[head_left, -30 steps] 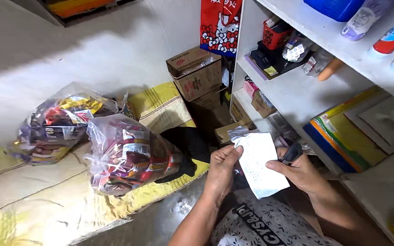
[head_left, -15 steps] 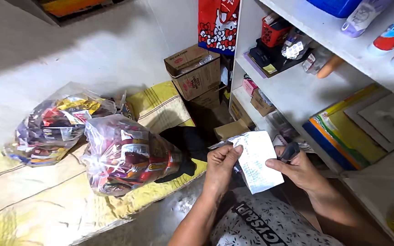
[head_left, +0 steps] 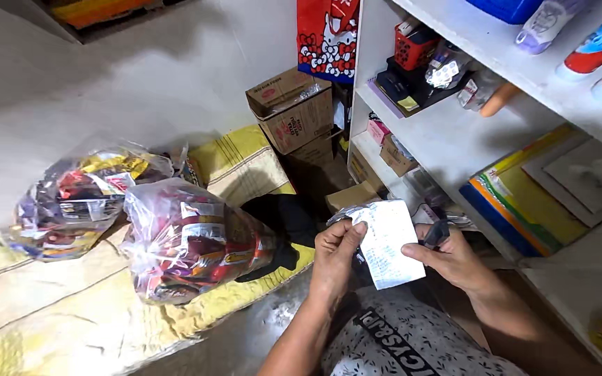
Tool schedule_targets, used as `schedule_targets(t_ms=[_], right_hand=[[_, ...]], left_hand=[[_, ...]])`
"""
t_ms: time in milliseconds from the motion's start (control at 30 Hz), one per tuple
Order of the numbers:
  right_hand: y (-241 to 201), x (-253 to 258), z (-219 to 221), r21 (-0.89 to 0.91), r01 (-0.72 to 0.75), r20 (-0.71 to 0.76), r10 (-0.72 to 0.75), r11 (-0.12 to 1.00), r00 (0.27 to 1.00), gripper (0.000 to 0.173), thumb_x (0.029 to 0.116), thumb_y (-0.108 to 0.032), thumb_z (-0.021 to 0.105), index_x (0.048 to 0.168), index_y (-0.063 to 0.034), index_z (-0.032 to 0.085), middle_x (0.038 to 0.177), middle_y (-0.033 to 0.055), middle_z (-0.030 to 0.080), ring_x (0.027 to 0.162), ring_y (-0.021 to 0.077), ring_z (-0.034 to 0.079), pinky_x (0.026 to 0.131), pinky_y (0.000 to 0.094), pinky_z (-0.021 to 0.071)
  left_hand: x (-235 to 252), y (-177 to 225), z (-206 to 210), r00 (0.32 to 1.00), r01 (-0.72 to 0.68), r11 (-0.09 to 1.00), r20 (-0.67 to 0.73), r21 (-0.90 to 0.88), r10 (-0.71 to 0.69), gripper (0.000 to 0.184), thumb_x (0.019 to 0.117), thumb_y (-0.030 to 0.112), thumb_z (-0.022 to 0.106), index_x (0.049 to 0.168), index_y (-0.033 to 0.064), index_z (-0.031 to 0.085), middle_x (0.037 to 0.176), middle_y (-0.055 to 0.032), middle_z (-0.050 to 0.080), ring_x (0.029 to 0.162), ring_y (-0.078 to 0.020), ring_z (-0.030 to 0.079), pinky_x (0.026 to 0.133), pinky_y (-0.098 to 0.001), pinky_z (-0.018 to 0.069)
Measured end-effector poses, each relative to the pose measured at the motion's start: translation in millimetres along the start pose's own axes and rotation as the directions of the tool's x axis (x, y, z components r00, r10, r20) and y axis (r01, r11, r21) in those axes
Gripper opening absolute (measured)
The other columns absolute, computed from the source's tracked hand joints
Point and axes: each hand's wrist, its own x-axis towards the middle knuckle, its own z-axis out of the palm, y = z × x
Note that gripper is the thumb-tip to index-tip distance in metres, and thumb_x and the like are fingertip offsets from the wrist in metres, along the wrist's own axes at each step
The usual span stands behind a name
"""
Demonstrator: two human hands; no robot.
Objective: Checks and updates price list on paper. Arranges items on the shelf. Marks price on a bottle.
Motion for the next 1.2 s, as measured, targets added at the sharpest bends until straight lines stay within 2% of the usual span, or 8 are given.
schedule_targets(t_ms=[433, 600, 900, 1200], right_hand=[[2.7, -2.9, 0.7, -0.046, -0.011, -0.022, 0.01, 0.999, 1.0, 0.004, 0.0908, -0.013, 0.071, 0.09, -0.0169, 0.07, 0.081, -0.0158, 0.07, 0.072, -0.0066, 0.064, 0.066, 0.0137, 0.0545], [2.1, -3.8, 1.3, -0.057, -0.003, -0.026, 0.002, 0.998, 1.0, 0.008, 0.0902, -0.015, 0.072, 0.086, -0.0197, 0.067, 0.077, -0.0186, 0.067, 0.068, -0.009, 0.06, 0.063, 0.0114, 0.0513], [3.2, -4.6, -0.5, -0.012, 0.062, -0.025, -0.062, 0.998, 0.998, 0.006, 0.0915, -0.024, 0.074, 0.089, -0.0222, 0.069, 0.08, -0.0191, 0.067, 0.07, -0.0092, 0.06, 0.063, 0.0114, 0.0512], [1.7, -5.4, -0.8, -0.026, 0.066, -0.061, -0.067, 0.997, 0.996, 0.011, 0.0922, -0.023, 0.072, 0.083, -0.0236, 0.066, 0.074, -0.0211, 0.062, 0.065, -0.0108, 0.055, 0.06, 0.0087, 0.046]], left_hand=[[-0.7, -1.6, 1.4, 0.999, 0.032, 0.999, -0.016, 0.007, -0.032, 0.026, 0.1012, 0.005, 0.052, 0.082, 0.0102, 0.069, 0.079, 0.0045, 0.07, 0.076, -0.0036, 0.068, 0.076, -0.0248, 0.0587], [-1.8, -1.9, 2.0, 0.999, 0.041, 0.999, -0.015, -0.004, -0.041, 0.026, 0.1017, 0.005, 0.052, 0.083, 0.0097, 0.069, 0.079, 0.0041, 0.07, 0.075, -0.004, 0.068, 0.075, -0.0246, 0.0587], [-4.9, -3.4, 3.3, 0.999, 0.036, 0.999, 0.007, -0.009, -0.036, 0.026, 0.1016, 0.005, 0.052, 0.083, 0.0099, 0.069, 0.079, 0.0045, 0.07, 0.076, -0.0034, 0.067, 0.075, -0.0238, 0.0583], [-8.0, -5.6, 4.1, 0.999, 0.026, 1.0, 0.032, -0.002, -0.026, 0.025, 0.1017, 0.005, 0.052, 0.083, 0.0105, 0.069, 0.079, 0.0053, 0.07, 0.075, -0.0024, 0.067, 0.075, -0.0232, 0.0579]])
